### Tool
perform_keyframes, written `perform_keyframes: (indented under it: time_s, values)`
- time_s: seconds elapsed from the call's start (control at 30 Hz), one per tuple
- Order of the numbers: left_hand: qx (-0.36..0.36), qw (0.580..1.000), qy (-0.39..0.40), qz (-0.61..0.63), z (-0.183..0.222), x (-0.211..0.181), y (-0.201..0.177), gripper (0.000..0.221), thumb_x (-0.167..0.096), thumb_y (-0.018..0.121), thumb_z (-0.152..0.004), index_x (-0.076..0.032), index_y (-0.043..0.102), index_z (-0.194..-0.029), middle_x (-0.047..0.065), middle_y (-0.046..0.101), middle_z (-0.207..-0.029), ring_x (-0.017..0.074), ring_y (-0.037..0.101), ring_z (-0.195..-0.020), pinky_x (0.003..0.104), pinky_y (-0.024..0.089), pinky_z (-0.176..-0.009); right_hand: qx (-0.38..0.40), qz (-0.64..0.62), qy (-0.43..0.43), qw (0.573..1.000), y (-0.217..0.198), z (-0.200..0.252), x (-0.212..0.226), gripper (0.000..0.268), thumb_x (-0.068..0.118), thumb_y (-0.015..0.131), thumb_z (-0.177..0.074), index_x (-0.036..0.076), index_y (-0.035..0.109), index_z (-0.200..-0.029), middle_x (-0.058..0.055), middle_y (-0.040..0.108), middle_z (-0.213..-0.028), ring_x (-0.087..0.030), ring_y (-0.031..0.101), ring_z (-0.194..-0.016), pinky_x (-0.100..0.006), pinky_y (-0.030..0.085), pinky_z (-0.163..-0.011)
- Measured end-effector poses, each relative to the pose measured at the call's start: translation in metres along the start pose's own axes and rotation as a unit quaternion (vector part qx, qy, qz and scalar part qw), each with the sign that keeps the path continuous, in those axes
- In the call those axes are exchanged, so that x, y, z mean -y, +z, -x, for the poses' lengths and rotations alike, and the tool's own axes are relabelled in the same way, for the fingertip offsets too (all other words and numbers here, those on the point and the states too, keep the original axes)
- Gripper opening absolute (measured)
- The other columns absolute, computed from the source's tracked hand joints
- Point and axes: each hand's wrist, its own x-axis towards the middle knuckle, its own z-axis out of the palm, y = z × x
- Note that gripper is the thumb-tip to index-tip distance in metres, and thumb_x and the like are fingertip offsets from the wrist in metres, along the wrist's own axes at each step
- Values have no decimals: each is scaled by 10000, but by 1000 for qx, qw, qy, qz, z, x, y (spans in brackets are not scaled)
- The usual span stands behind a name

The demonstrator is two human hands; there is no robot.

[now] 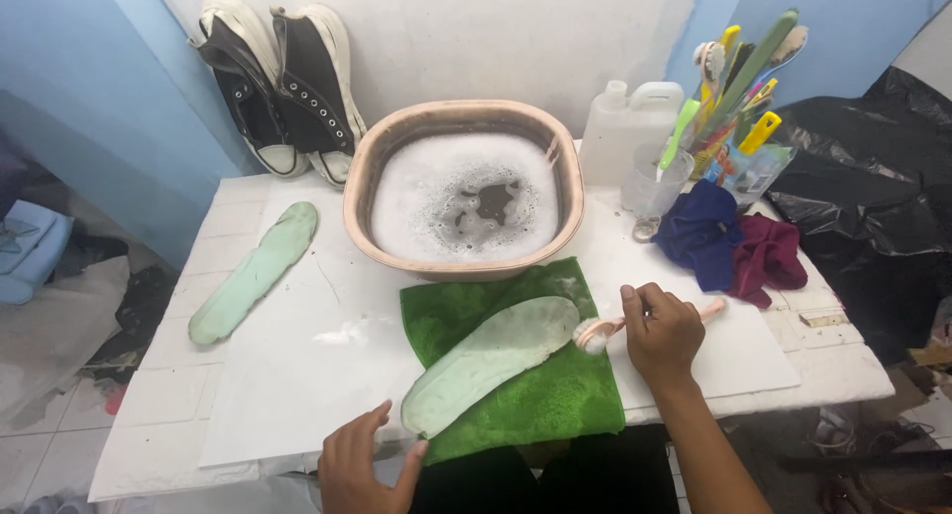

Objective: Scrubbing a shoe insole with a toothbrush and soapy water to clean it on a repair bench.

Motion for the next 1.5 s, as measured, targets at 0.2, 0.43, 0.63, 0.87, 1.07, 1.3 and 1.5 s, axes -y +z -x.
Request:
perform_keyframes:
  time_s: [0.2, 0.43, 0.63, 0.87, 1.07, 1.3, 1.5]
  values:
    - [2, 996, 84, -39, -11, -30, 2, 521, -473, 792, -789, -326, 704, -1281, -110, 681, -1183, 218, 565, -1124, 439, 513, -813, 29, -35, 38, 998, -9, -2, 4, 462, 363, 565, -1065, 146, 471, -668, 14, 419, -530, -198, 396, -501, -386, 274, -525]
    - [-33, 993, 110, -20, -7, -59, -11, 429, -370, 798, -814, -322, 721, -1233, -98, 670, -1206, 226, 559, -1123, 425, 498, -846, 40, -20, 46, 998, -7, -2, 1, 453, 403, 554, -1054, 148, 488, -686, -10, 462, -527, -248, 453, -504, -417, 302, -529]
    - [-83, 984, 132, -82, 4, -68, -9, 386, -232, 795, -827, -318, 734, -1199, -97, 685, -1219, 241, 586, -1136, 455, 521, -839, 72, -48, 58, 995, -10, -1, -1, 440, 428, 528, -1048, 163, 503, -697, 3, 457, -505, -241, 452, -493, -403, 377, -591]
    - [-75, 983, 119, -114, 4, -71, 1, 394, -277, 778, -845, -308, 729, -1235, -88, 680, -1221, 231, 587, -1119, 415, 517, -822, 85, -38, 65, 994, -14, -1, -4, 469, 422, 522, -1060, 159, 458, -677, 11, 412, -479, -230, 399, -460, -402, 412, -625]
    - [-43, 987, 100, -118, -11, -61, 16, 467, -398, 791, -809, -320, 714, -1263, -76, 683, -1183, 206, 624, -1041, 408, 529, -796, 124, -1, 27, 992, -15, -6, 0, 471, 420, 538, -1043, 157, 512, -653, 22, 426, -444, -200, 381, -422, -379, 389, -592]
    - [80, 991, -37, -102, 31, -9, 66, 589, -475, 712, -642, -444, 736, -1229, -94, 784, -921, 177, 670, -888, 353, 526, -769, 377, 114, 82, 915, -39, -25, 27, 554, 589, 353, -1056, 213, 538, -693, 62, 577, -504, -190, 512, -469, -344, 372, -541]
    - [78, 996, 33, -36, 21, -48, 29, 526, -512, 782, -800, -347, 714, -1294, -92, 740, -1007, 227, 626, -983, 404, 541, -731, 501, 100, 55, 858, -61, -70, 41, 363, 485, 349, -1042, 203, 565, -965, -110, 753, -909, -384, 677, -896, -491, 443, -730]
